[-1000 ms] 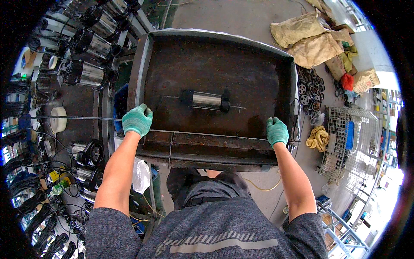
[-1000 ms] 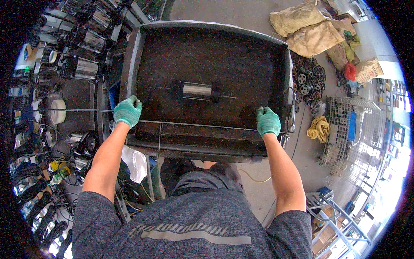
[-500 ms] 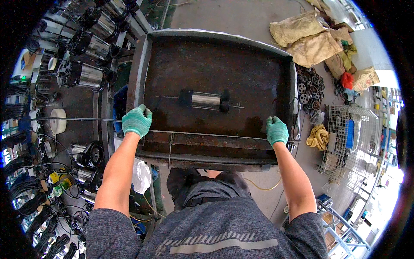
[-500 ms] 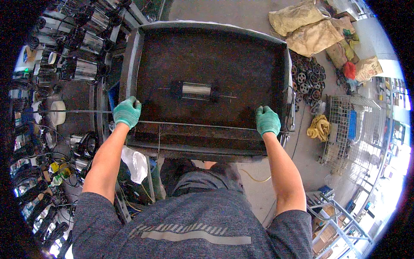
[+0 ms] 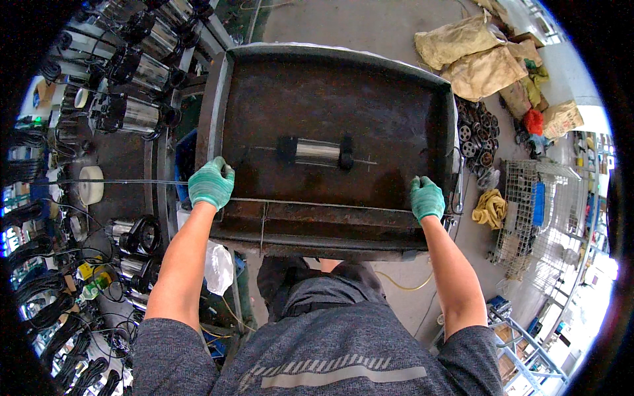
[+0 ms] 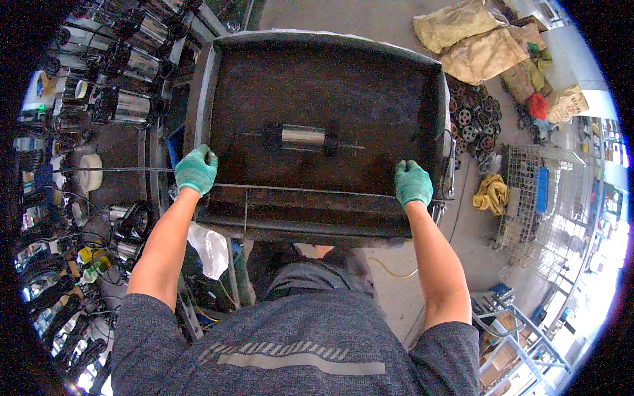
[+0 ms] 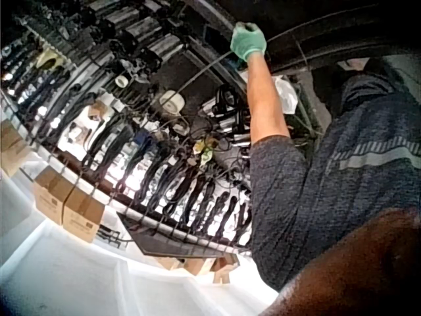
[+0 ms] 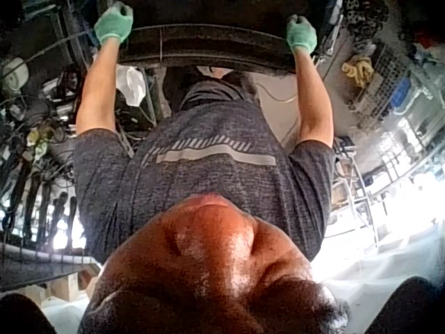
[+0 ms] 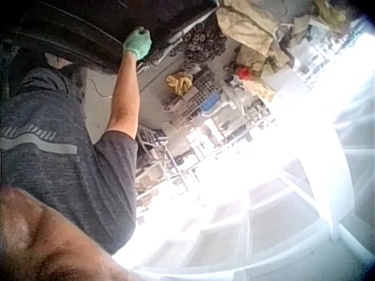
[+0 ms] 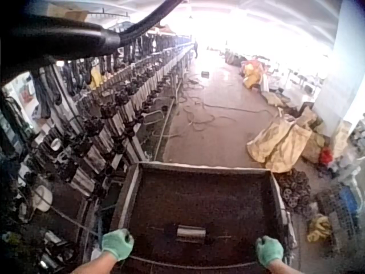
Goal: The person repeatedly tests a cylindrical metal device by submerging it in a water-filled tray and manipulating its ends. The person handles the device with both hands, submerges it, and then removes it to place it on a nearby rack. This cycle is repeated multiple times throughout the video.
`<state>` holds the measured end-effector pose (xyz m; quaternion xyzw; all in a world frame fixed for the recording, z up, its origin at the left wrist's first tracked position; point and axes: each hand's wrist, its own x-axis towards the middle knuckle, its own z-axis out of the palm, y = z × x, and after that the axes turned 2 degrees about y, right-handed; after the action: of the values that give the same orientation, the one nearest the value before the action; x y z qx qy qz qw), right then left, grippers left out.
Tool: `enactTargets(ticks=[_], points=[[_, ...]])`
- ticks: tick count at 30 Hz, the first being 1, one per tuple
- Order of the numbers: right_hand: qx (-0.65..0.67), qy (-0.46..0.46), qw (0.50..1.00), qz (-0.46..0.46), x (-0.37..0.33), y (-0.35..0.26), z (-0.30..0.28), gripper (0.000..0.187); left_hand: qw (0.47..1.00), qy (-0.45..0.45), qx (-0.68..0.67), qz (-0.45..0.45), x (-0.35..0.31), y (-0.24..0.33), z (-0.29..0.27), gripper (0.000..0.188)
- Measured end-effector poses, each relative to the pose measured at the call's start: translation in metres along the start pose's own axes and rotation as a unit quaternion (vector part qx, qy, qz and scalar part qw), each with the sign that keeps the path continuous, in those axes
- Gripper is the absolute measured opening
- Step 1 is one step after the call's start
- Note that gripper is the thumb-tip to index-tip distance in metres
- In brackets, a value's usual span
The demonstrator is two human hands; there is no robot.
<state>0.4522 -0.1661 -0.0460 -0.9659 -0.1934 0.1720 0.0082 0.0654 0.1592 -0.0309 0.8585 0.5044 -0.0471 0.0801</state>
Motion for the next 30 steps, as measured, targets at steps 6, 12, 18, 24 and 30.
enactTargets(ticks=[6,12,18,24,30], points=[[0.01,-0.011,1.0,0.011,-0.003,-0.001,-0.006,0.04,0.991,0.116,-0.026,0.06,-0.001,-0.005,0.012,0.018],[0.028,-0.011,1.0,0.007,-0.002,-0.003,-0.008,0.042,0.976,0.171,0.05,0.124,-0.002,-0.006,0.012,0.02],[0.067,0.0,0.998,0.012,-0.003,0.002,-0.011,0.04,0.968,0.089,-0.1,0.212,0.008,0.045,0.027,0.026],[0.085,-0.036,0.995,0.035,0.0,0.004,-0.016,0.038,0.956,-0.177,-0.205,0.116,0.024,0.192,0.067,0.035],[0.131,-0.017,0.991,0.028,0.002,0.014,-0.006,0.037,0.818,-0.368,-0.422,-0.129,0.039,0.28,0.078,0.029]])
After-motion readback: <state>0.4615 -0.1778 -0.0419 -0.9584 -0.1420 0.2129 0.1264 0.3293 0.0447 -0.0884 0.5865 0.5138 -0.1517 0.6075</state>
